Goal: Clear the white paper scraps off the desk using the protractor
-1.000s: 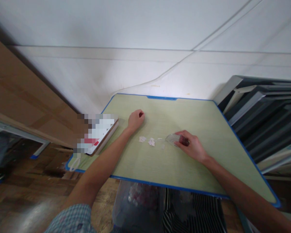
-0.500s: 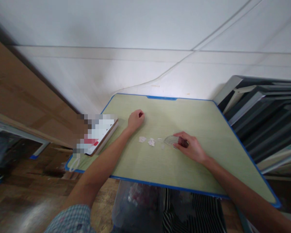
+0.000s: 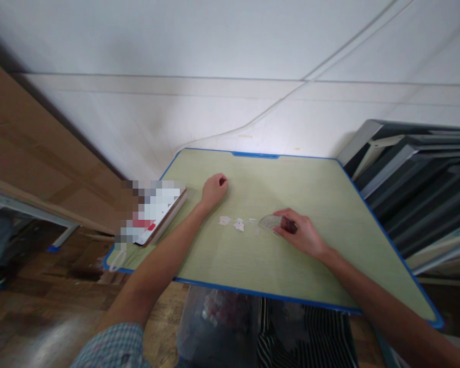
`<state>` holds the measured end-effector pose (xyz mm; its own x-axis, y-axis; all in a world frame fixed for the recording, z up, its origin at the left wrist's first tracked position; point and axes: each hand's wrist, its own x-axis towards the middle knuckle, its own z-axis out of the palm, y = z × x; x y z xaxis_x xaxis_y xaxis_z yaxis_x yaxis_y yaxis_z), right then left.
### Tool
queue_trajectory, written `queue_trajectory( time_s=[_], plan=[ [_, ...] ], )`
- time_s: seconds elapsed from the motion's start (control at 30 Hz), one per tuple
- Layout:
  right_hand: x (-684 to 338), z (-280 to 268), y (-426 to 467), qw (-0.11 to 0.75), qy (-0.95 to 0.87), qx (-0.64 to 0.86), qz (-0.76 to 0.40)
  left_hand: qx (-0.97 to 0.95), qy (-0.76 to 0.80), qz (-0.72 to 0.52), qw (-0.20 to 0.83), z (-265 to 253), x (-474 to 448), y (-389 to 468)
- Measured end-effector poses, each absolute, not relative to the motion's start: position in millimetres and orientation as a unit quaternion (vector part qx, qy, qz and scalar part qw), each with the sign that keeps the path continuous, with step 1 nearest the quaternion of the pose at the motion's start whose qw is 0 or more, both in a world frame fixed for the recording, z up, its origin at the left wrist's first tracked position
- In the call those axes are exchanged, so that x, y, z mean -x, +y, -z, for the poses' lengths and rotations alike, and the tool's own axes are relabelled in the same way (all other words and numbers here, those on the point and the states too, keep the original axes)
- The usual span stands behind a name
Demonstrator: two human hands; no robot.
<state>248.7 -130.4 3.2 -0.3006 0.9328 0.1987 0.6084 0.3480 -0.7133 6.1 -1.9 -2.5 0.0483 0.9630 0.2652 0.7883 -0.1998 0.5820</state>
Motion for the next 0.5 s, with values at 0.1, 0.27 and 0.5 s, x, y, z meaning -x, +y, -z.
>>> queue_trajectory(
  time_s=[0.1, 0.27, 0.5],
  plan=[
    [-247.7, -4.9, -130.8, 0.305, -0.761, 0.506, -0.267, -0.710, 0.617, -0.310, 0.141, 2.4, -6.1, -1.9],
    [-247.2, -4.9, -130.8, 0.304, -0.761, 0.506, -0.268, -0.707, 0.623, -0.301, 0.144, 1.6, -6.3, -1.9],
    [-247.5, -4.7, -130.9, 0.296, -0.764, 0.508, -0.266, -0.708, 0.622, -0.303, 0.143, 3.5, -5.7, -0.7]
  ],
)
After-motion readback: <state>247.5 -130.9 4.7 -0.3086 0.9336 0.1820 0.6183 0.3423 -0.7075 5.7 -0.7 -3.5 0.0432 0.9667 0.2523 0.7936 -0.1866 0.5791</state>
